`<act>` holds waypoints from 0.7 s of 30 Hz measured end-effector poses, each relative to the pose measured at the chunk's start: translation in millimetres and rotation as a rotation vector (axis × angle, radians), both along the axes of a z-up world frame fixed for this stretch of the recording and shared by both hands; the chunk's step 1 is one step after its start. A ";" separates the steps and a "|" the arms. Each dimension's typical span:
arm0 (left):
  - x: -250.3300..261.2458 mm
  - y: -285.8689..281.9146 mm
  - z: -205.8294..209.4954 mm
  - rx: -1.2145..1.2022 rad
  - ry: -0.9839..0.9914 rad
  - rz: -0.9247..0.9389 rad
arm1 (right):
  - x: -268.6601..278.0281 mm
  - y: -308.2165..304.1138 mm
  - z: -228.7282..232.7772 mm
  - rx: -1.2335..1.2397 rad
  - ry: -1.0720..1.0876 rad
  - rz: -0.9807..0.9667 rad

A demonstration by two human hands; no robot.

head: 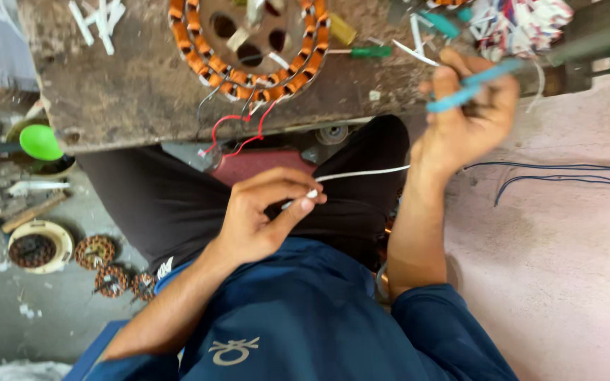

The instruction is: The person is repairing a motor stator by inserting white plastic tubes into the copper windings and trimming them with scissors. The person repeatedly cuts the tubes to size and places them into the stator slots.

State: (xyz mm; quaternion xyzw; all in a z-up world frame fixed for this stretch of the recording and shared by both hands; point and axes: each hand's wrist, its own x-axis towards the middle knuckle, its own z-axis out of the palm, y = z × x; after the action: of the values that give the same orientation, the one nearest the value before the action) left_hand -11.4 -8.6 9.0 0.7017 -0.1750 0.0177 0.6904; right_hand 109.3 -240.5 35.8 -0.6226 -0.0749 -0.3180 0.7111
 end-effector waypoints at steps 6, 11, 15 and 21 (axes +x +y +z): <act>-7.9 4.1 -6.0 -0.159 0.017 -0.097 | -40.8 10.9 -10.5 0.078 0.166 0.064; -6.8 9.6 -20.6 -0.437 0.091 -0.159 | -111.8 11.2 -21.4 -0.108 0.686 0.494; -2.5 7.6 -27.4 -0.691 0.155 -0.288 | -126.7 13.1 -38.6 -0.131 0.688 0.533; 5.0 -2.0 -21.8 -0.507 0.290 -0.176 | -131.9 17.4 -35.3 -0.170 0.530 0.315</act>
State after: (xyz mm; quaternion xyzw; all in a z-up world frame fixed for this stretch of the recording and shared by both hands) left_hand -6.4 -10.6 -12.9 0.4843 -0.1246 -0.0995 0.8603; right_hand -22.6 -223.1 0.5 -0.7218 -0.0089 -0.0236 0.6916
